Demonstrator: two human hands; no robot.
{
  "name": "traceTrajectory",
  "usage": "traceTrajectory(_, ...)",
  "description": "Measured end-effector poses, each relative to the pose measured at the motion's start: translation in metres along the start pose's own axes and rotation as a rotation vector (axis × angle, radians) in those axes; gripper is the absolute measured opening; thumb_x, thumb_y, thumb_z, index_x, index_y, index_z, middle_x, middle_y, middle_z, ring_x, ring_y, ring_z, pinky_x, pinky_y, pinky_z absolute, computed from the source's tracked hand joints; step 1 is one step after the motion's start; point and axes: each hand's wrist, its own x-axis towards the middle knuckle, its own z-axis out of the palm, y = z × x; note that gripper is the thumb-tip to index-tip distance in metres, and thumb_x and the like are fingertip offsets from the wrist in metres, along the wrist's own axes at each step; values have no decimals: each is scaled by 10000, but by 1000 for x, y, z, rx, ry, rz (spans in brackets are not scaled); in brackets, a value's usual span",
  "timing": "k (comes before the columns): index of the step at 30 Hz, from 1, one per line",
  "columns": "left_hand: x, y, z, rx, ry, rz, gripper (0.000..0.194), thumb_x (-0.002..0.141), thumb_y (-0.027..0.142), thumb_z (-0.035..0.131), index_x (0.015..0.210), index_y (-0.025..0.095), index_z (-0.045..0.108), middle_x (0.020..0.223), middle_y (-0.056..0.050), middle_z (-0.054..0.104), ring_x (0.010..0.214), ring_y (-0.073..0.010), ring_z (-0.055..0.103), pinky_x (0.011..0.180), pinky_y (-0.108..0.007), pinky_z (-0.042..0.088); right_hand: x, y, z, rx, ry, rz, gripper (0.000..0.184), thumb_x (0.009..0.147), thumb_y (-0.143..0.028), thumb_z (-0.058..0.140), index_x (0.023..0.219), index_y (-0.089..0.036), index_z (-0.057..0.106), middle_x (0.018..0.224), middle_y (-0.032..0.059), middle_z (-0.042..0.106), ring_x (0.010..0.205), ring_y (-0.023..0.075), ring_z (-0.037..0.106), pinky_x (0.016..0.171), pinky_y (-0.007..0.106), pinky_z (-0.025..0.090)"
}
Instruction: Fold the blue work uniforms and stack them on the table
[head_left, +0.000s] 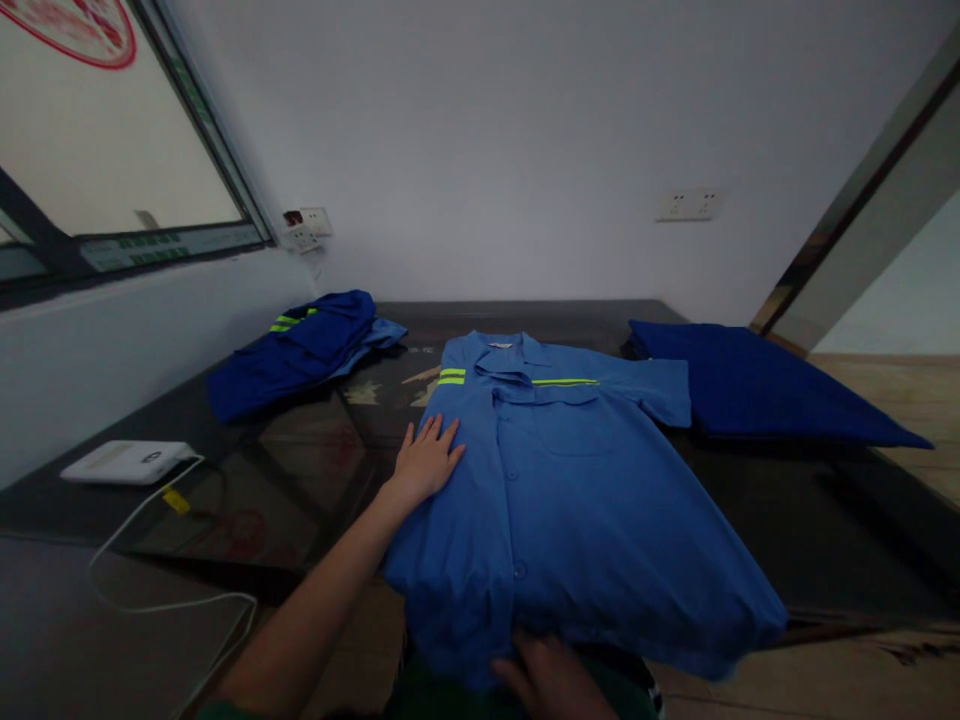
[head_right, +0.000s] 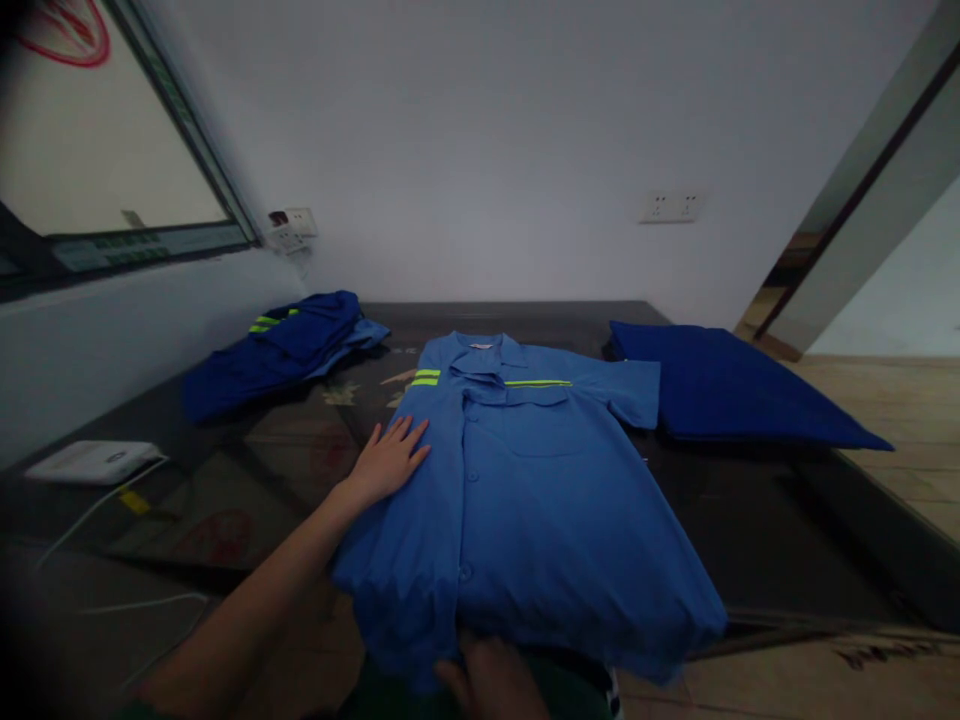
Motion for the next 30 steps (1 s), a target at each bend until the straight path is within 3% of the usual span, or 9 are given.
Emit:
traceTrajectory(4,47,3,2,13,102,98,551,960,395,347,1395,66,431,1466,-230,375,1392,-321,311,1141,-500,221,-29,-9,-55,-77,-210,-71,214,824,-249,569,900,-176,754,919,114,741,871,272,691,732,296,492)
traceTrajectory(6,78,6,5,-36,140,122,564,959,377,343,1409,41,394,1494,-235,320,1408,-325,271,1134,-471,249,-40,-17,-95,72,-263,-175,232,846,-278,550,762,-174,740,732,59,724,695,183,676,607,225,463)
traceTrajectory(8,108,7,9,-86,165,90,578,959,366,340,1429,30,352,1514,-234,277,1422,-328,231,1139,-464,235,-37,-26,-136,258,-232,-210,310,900,-326,483,794,-162,723,711,45,709,633,140,650,546,198,447)
traceTrajectory(11,146,4,14,-135,175,-4,581,964,374,319,1438,38,337,1510,-236,286,1426,-328,216,1142,-481,212,2,-38,-187,338,-35,-306,297,899,-333,494,787,-143,693,718,45,698,635,132,642,588,220,479)
traceTrajectory(14,173,-4,16,-141,178,-29,555,970,398,290,1428,97,378,1481,-218,357,1404,-327,279,1119,-516,242,70,-47,-221,249,183,-378,179,866,-228,529,870,-143,686,771,47,705,678,144,654,633,247,497)
traceTrajectory(18,199,-15,18,-142,200,-29,523,967,412,298,1422,174,404,1472,-184,391,1387,-322,317,1109,-524,254,167,-57,-247,-107,538,-432,278,838,-103,541,1089,-140,655,1075,96,680,997,185,622,894,311,465)
traceTrajectory(21,220,-21,19,-164,219,-66,520,967,413,300,1427,186,388,1467,-193,393,1377,-322,336,1095,-541,271,220,-60,-255,-375,656,-321,407,851,-82,515,1252,-131,565,1269,148,572,1191,248,507,975,365,426)
traceTrajectory(27,266,-44,19,-272,328,-99,549,945,300,365,1474,180,280,1487,-219,338,1361,-325,356,1068,-547,308,265,-47,-262,-512,686,-164,523,869,-174,550,1377,-162,427,1342,182,492,1215,304,474,940,408,454)
traceTrajectory(30,291,-65,16,-367,361,-1,447,894,260,475,1331,169,488,1419,-184,450,1332,-290,398,1081,-495,318,273,-36,-274,-461,692,-173,466,895,-104,436,1359,-142,455,1270,173,558,1155,270,541,940,371,451)
